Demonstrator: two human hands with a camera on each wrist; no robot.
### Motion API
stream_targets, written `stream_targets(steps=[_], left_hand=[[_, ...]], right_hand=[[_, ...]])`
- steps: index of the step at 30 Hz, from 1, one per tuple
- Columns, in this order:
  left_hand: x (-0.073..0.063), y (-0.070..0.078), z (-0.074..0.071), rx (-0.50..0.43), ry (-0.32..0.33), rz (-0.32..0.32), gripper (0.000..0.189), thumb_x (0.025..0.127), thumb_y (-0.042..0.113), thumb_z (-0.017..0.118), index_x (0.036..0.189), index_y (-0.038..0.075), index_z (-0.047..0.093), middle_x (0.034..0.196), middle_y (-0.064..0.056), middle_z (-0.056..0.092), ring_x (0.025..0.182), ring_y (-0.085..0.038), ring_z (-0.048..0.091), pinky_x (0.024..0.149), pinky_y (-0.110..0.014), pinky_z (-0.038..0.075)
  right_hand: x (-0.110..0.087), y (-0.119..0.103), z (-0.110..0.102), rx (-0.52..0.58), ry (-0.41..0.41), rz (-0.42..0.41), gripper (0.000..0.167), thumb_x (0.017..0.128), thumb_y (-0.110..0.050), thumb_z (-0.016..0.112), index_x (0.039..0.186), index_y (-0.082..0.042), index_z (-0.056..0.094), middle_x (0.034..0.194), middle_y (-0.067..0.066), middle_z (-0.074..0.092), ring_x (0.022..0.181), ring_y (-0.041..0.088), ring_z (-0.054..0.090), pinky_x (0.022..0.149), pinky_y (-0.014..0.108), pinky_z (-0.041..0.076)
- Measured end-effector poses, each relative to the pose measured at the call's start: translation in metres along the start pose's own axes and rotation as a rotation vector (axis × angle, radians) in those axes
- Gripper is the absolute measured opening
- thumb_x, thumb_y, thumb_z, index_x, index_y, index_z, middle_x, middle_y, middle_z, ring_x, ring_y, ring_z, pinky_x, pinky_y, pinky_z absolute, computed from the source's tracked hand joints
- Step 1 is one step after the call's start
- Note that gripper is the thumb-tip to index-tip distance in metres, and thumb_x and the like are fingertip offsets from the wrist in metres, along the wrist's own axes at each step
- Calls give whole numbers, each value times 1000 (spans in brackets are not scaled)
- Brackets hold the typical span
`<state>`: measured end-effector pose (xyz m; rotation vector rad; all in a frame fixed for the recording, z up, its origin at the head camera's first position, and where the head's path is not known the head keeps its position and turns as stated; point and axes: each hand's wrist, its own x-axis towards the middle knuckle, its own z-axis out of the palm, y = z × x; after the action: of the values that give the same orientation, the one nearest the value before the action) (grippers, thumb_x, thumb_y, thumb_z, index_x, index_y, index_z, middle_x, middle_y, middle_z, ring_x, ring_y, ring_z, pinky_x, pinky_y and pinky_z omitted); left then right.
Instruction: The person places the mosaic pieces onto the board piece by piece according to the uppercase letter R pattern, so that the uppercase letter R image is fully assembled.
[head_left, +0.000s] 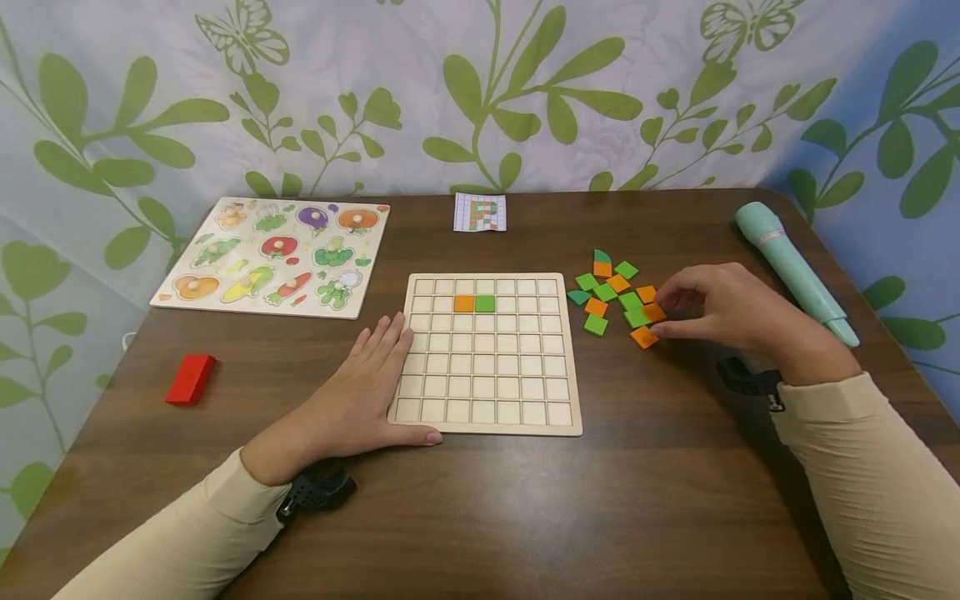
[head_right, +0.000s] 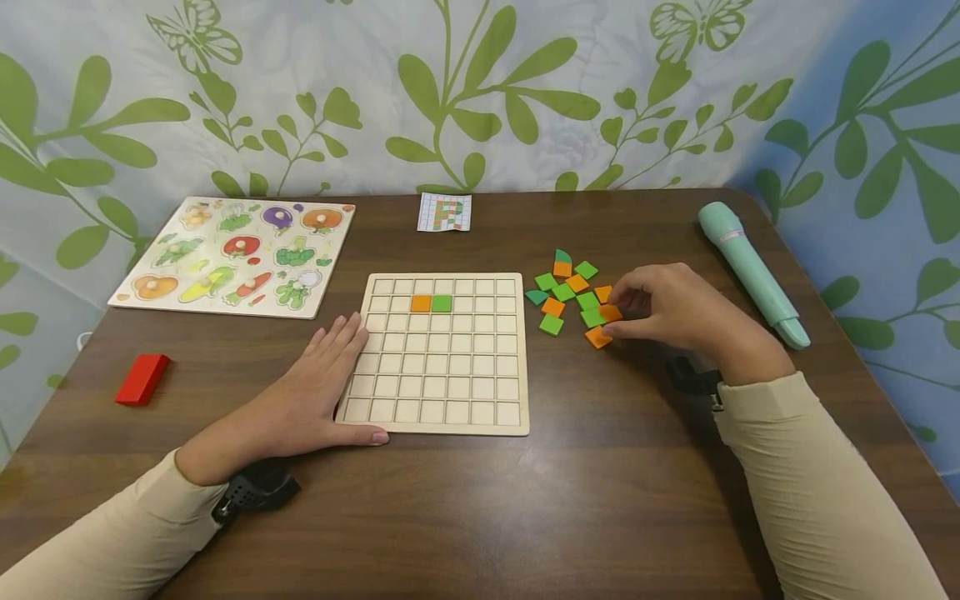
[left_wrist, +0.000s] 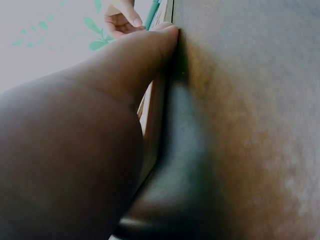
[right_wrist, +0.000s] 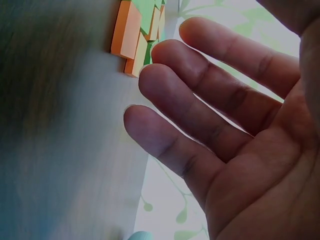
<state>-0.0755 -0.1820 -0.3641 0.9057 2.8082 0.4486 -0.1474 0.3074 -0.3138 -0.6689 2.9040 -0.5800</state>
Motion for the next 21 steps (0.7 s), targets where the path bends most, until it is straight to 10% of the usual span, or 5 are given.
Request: stream_targets(steps=[21], left_hand=[[0, 0, 0, 3, -5, -7, 138, 78, 91, 61, 165, -6, 14, 173, -21, 1, 159, -36, 0, 125, -53, 5]], right_hand=[[5, -13, 6, -48, -82, -119, 35, 80, -35, 95, 101, -12, 78, 93, -5, 70, 81, 12, 62, 73, 38, 57]])
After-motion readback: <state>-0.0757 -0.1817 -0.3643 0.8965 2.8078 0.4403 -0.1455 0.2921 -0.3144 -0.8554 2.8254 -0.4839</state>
